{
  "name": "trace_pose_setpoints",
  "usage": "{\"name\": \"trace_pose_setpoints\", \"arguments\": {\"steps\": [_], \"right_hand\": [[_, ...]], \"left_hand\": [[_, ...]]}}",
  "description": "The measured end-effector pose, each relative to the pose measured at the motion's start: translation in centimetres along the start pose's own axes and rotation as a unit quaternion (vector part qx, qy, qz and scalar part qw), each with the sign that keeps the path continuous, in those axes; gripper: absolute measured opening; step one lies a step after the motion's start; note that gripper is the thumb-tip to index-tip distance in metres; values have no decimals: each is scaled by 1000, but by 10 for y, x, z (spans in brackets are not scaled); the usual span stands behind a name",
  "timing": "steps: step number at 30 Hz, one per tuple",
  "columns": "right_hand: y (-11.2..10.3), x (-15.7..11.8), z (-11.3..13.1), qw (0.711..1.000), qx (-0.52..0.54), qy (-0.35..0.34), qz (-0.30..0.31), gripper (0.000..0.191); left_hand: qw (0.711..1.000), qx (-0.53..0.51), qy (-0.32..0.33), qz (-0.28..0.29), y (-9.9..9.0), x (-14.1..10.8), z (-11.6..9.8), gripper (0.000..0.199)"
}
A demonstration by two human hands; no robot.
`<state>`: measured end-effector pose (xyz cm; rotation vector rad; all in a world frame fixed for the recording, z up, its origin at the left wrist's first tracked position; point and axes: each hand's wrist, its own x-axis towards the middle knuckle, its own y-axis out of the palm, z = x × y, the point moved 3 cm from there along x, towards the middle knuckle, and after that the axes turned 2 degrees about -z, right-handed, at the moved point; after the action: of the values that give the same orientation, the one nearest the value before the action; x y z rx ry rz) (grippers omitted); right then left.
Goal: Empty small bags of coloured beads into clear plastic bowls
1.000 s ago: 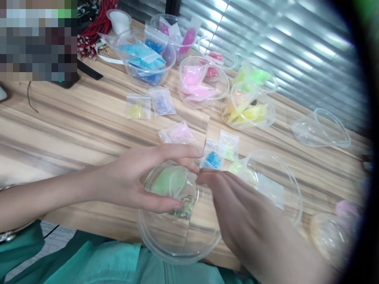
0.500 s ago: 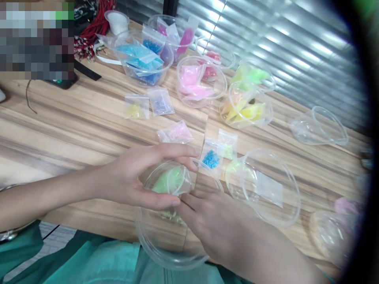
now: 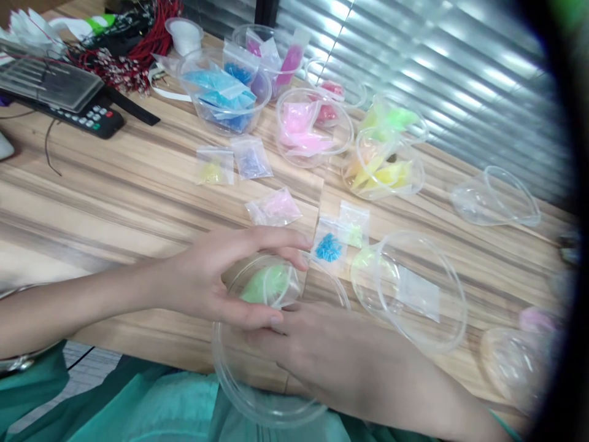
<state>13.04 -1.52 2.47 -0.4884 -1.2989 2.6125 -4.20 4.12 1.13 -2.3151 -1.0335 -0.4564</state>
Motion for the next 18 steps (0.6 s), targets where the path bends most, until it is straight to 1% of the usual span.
{"name": "trace_pose_setpoints", "arguments": {"steps": [4, 6, 10, 14, 18], "right_hand": [[6, 1, 2, 1000, 25, 15, -10, 19], [9, 1, 2, 1000, 26, 14, -1, 16], [13, 1, 0, 999, 18, -4, 34, 18], [12, 0, -3, 999, 33, 5, 28, 18], [15, -1, -2, 999, 13, -10, 34, 23]], "left_hand": [[1000, -17, 7, 6, 0, 0, 1, 73], [1000, -22, 7, 8, 0, 0, 1, 73], [1000, -29, 4, 10, 0, 1, 2, 73], [1000, -28, 7, 12, 0, 2, 1, 72], [1000, -26, 7, 14, 0, 2, 1, 72]]}}
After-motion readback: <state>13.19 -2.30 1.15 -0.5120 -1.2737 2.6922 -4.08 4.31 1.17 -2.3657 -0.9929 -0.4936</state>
